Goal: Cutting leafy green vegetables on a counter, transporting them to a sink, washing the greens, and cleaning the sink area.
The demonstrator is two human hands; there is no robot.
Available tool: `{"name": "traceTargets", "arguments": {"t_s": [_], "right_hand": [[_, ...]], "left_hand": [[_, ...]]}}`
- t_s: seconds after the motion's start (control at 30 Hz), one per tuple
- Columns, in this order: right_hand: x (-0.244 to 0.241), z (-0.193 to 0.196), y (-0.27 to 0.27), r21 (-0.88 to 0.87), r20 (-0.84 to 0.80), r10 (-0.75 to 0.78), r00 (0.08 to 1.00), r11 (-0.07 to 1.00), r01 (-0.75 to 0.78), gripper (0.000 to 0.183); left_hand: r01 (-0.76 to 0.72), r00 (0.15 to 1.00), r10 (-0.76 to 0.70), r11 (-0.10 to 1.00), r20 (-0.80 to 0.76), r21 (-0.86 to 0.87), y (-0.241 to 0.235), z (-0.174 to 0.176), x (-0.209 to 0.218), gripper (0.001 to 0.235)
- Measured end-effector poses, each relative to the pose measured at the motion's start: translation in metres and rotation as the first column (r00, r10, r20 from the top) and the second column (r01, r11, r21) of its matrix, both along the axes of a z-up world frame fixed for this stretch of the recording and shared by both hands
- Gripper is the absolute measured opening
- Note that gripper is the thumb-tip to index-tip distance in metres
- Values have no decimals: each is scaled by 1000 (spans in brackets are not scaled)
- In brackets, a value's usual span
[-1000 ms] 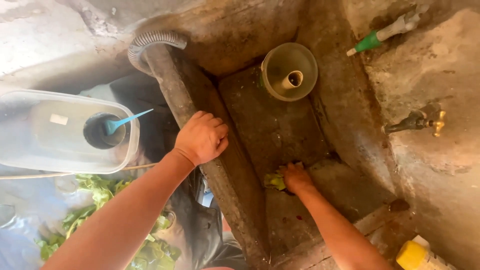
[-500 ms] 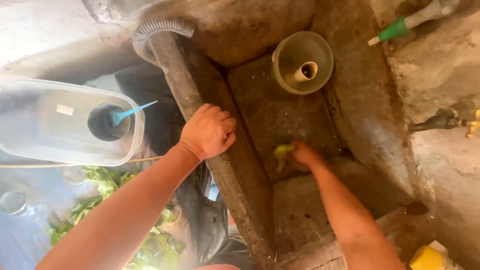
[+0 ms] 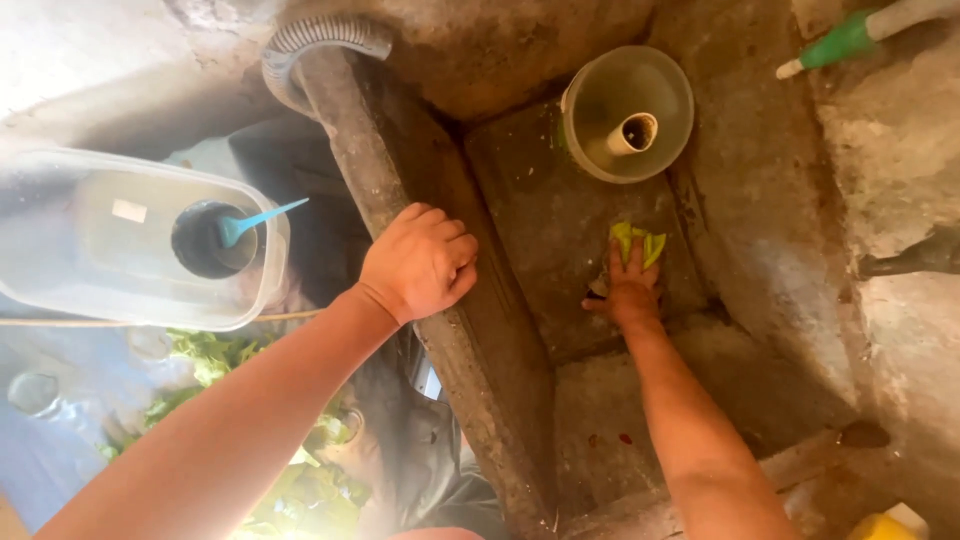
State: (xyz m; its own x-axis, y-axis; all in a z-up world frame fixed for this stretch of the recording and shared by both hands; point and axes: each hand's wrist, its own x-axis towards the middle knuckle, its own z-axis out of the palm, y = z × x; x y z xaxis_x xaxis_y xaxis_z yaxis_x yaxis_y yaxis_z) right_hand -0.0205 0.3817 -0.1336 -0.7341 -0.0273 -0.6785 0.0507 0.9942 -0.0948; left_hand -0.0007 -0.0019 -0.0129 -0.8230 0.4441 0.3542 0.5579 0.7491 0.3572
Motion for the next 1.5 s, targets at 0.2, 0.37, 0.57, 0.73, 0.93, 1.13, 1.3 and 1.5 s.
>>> {"name": "traceTargets", "arguments": {"t_s": [0.2, 0.37, 0.57, 0.73, 0.93, 1.13, 1.3, 1.5], "right_hand": [[-6, -48, 60, -120, -111, 33, 993, 992, -46, 91], [-16, 30, 40, -3, 159, -96, 983, 995, 97, 75], [32, 20, 49, -2, 592, 156, 791, 981, -192, 81], [73, -19, 49, 68, 367, 312, 876, 930, -360, 64], [75, 107, 9, -46, 455, 322, 830, 940, -339, 103], [103, 60, 48, -53, 254, 412, 875, 909, -413, 61], [105, 33, 59, -15, 158, 416, 896, 908, -419, 56], [75, 52, 48, 58, 98, 273, 957, 959, -279, 41]], "left_hand": [[-2, 1000, 2, 1000, -3, 10, 1, 1, -1, 31], [-15, 1000, 16, 999, -26, 28, 1, -2, -1, 31], [-29, 999, 29, 1000, -24, 12, -1, -2, 1, 31], [-32, 999, 32, 999, -19, 16, -1, 1, 0, 31], [-22, 999, 22, 1000, -43, 23, -2, -1, -1, 32], [-27, 997, 28, 1000, -72, 10, -2, -10, 1, 32], [-23, 998, 25, 999, -52, 32, -2, -4, 1, 32], [-26, 997, 29, 998, -68, 52, -4, -6, 0, 33]]}}
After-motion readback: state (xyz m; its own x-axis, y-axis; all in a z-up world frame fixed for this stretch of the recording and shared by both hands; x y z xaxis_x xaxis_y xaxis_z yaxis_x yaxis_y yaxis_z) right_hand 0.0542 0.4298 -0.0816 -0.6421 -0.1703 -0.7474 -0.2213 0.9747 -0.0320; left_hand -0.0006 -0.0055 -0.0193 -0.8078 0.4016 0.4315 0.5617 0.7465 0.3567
